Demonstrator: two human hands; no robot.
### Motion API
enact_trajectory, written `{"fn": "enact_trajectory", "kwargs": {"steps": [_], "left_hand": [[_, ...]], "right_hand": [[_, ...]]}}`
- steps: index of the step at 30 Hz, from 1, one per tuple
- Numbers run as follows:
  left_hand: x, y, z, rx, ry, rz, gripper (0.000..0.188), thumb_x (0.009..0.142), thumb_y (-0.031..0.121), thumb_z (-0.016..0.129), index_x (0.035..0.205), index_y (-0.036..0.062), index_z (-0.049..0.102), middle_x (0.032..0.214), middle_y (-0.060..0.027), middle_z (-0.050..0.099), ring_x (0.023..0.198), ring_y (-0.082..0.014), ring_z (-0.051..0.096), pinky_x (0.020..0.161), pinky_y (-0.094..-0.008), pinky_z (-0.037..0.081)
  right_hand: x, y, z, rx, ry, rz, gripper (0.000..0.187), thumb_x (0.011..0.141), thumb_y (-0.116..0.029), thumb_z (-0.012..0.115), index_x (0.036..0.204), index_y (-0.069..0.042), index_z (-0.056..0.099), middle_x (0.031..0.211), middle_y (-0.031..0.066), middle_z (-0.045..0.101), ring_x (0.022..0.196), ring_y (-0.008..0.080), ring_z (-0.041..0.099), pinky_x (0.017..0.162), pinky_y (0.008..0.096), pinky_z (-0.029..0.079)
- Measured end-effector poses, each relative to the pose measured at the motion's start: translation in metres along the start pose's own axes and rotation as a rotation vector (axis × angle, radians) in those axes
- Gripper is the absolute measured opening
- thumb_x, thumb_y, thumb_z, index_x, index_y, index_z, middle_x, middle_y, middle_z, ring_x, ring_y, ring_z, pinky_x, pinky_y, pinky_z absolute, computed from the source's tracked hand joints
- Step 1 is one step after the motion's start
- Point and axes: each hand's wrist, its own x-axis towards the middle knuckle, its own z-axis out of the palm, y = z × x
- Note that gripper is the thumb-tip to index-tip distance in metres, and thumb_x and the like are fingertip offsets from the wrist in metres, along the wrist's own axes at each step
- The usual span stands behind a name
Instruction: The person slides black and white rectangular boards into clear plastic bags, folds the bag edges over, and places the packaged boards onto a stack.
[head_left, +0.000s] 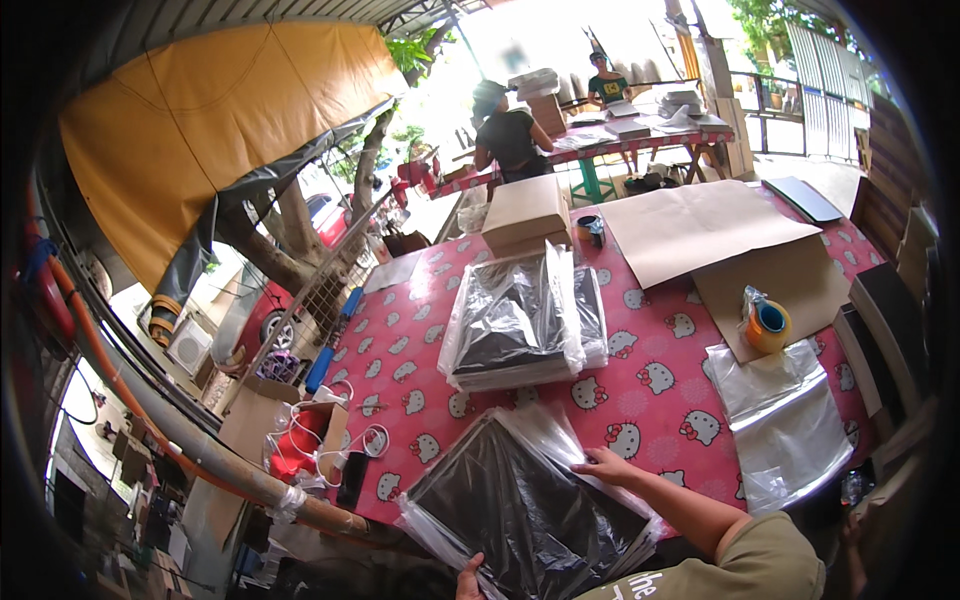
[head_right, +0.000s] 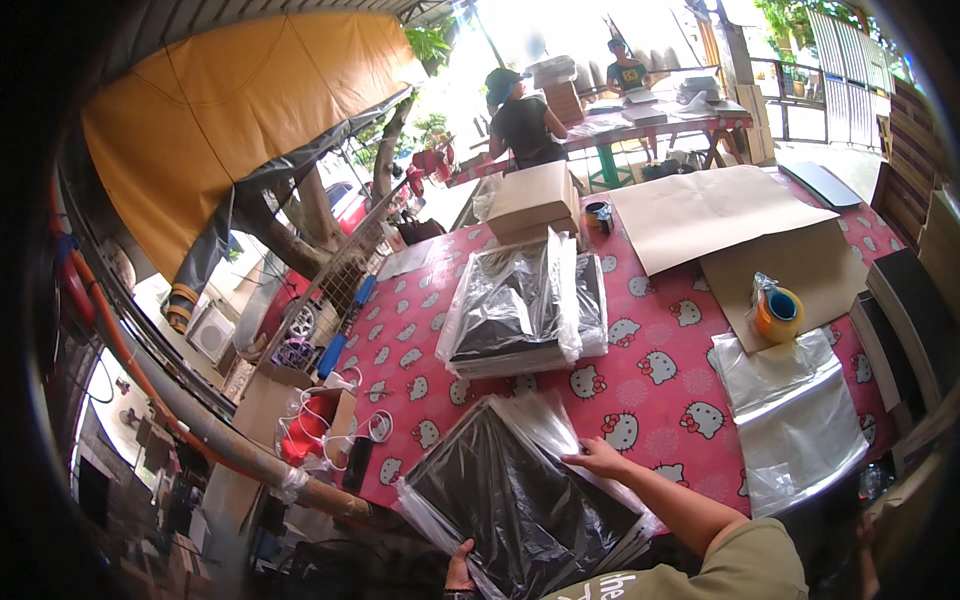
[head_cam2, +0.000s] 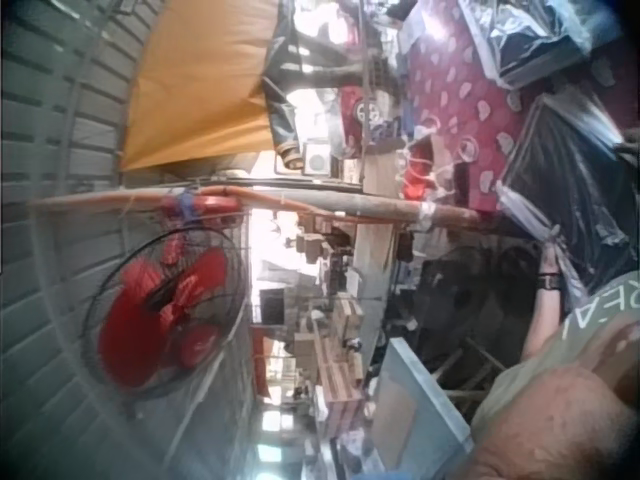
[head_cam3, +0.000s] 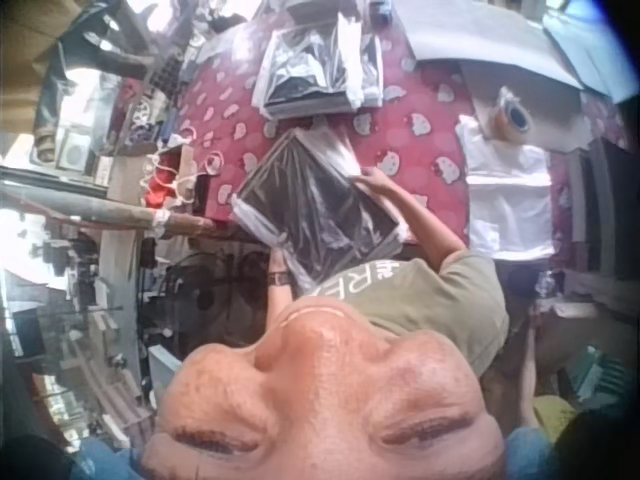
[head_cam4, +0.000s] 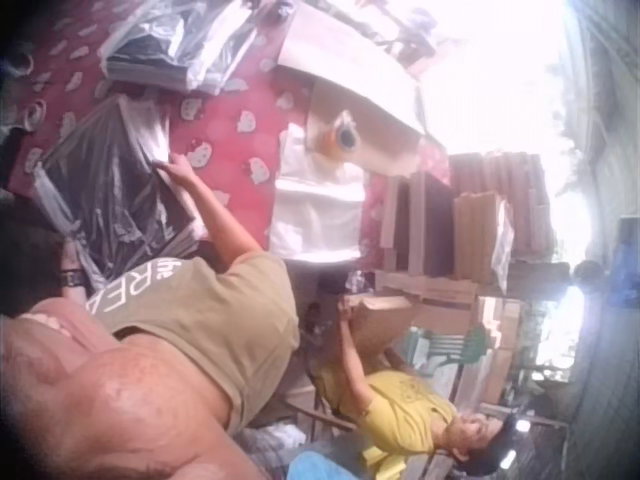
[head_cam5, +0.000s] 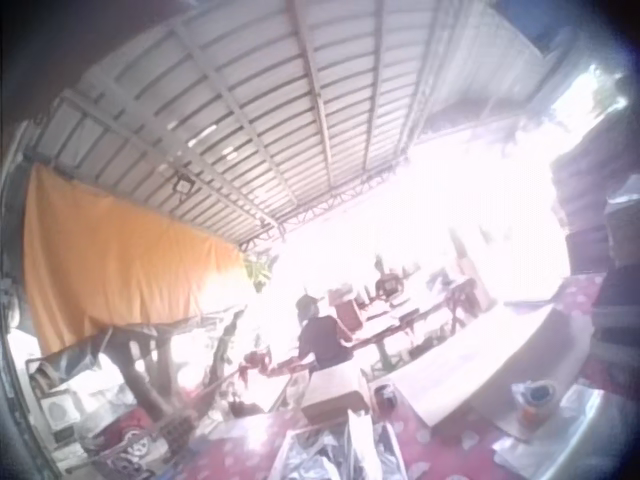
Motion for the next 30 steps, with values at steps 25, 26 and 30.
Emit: {"fn": "enact_trajectory", "kwargs": {"steps": [25,26,30], "left_hand": [[0.011,-0.031,-0.005,0.090,0.173,0.262,0.047,0.069,0.019,0.065,0.106,-0.0049,0.050,0.100,-0.0153,0.057,0.090,-0.0291,0.055,0.079,-0.0398,0.044],[0.013,-0.031,-0.001,0.090,0.163,0.263,0.047,0.069,0.019,0.065,0.106,-0.0048,0.050,0.100,-0.0154,0.057,0.090,-0.0291,0.055,0.080,-0.0398,0.044],[0.006,-0.030,-0.001,0.091,0.160,0.254,0.046,0.069,0.019,0.065,0.106,-0.0046,0.050,0.101,-0.0155,0.057,0.091,-0.0292,0.054,0.080,-0.0397,0.044]], "right_hand": [[0.029,-0.027,0.024,0.293,0.011,0.450,0.102,0.056,-0.065,0.064,0.126,0.002,0.032,0.126,0.0244,0.035,0.114,0.0373,0.039,0.095,0.0444,0.031],[0.031,-0.028,0.023,0.183,0.044,0.459,0.102,0.056,-0.066,0.062,0.126,0.001,0.032,0.126,0.0244,0.035,0.114,0.0385,0.039,0.095,0.0456,0.031],[0.035,-0.032,0.027,-0.057,0.144,0.444,0.102,0.057,-0.069,0.059,0.125,0.003,0.034,0.125,0.0257,0.036,0.114,0.0367,0.039,0.095,0.0430,0.032]]}}
